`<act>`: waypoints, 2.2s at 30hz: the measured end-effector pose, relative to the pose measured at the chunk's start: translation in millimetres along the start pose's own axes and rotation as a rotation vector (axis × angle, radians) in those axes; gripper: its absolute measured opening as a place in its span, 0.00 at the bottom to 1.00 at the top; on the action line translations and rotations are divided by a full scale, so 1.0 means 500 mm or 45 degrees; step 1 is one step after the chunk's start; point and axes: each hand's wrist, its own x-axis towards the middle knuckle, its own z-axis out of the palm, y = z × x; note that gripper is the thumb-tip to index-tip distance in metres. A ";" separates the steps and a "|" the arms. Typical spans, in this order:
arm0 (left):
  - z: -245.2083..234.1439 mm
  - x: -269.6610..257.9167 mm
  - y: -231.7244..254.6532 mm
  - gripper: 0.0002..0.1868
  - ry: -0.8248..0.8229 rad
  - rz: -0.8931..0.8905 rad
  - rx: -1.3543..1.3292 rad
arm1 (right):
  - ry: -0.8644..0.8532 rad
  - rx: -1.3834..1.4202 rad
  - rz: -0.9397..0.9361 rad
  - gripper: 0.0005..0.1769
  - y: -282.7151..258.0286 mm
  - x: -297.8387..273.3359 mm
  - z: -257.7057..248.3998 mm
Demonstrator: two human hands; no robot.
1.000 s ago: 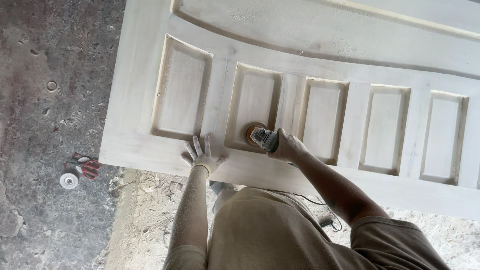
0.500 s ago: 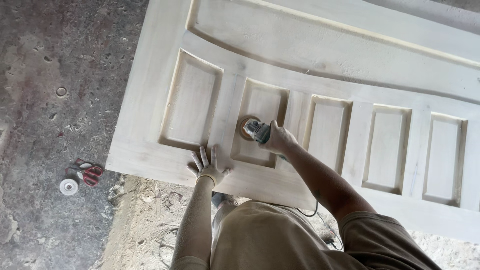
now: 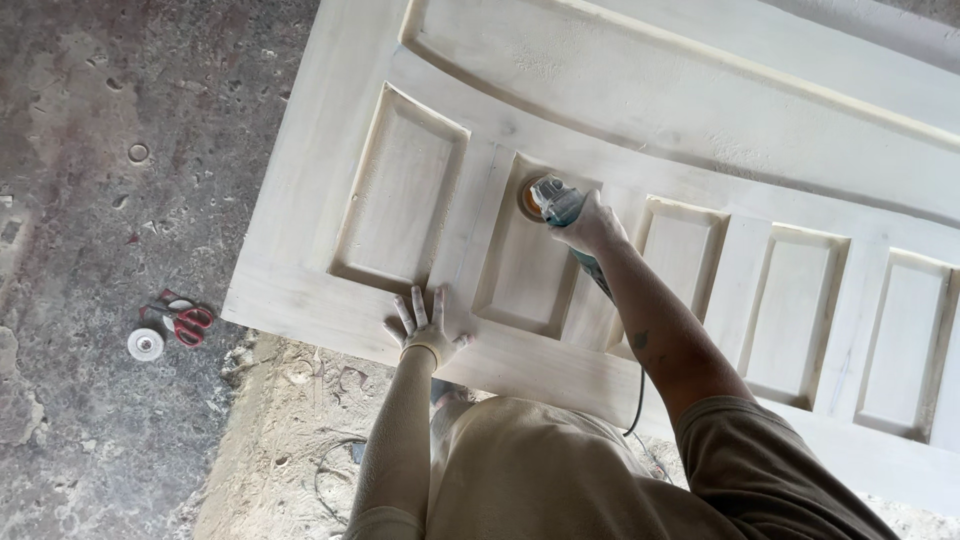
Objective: The person uses an orbital sander to smooth the surface of a large wooden door laid flat on the floor. They systematically sand the recessed panels and raised frames, moving the tool across the entire door surface.
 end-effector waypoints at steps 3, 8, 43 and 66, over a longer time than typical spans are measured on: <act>0.004 0.009 -0.002 0.65 -0.015 -0.007 -0.004 | -0.020 0.010 0.060 0.54 0.019 -0.020 -0.005; 0.026 0.026 -0.010 0.65 0.017 -0.009 0.021 | -0.115 0.049 0.135 0.51 0.059 -0.109 0.009; 0.006 -0.006 0.000 0.80 -0.025 -0.020 0.104 | -0.286 -0.147 -0.192 0.49 -0.016 -0.255 0.128; -0.011 -0.017 0.005 0.80 -0.010 -0.004 0.058 | -0.025 0.101 0.093 0.52 -0.003 0.000 -0.018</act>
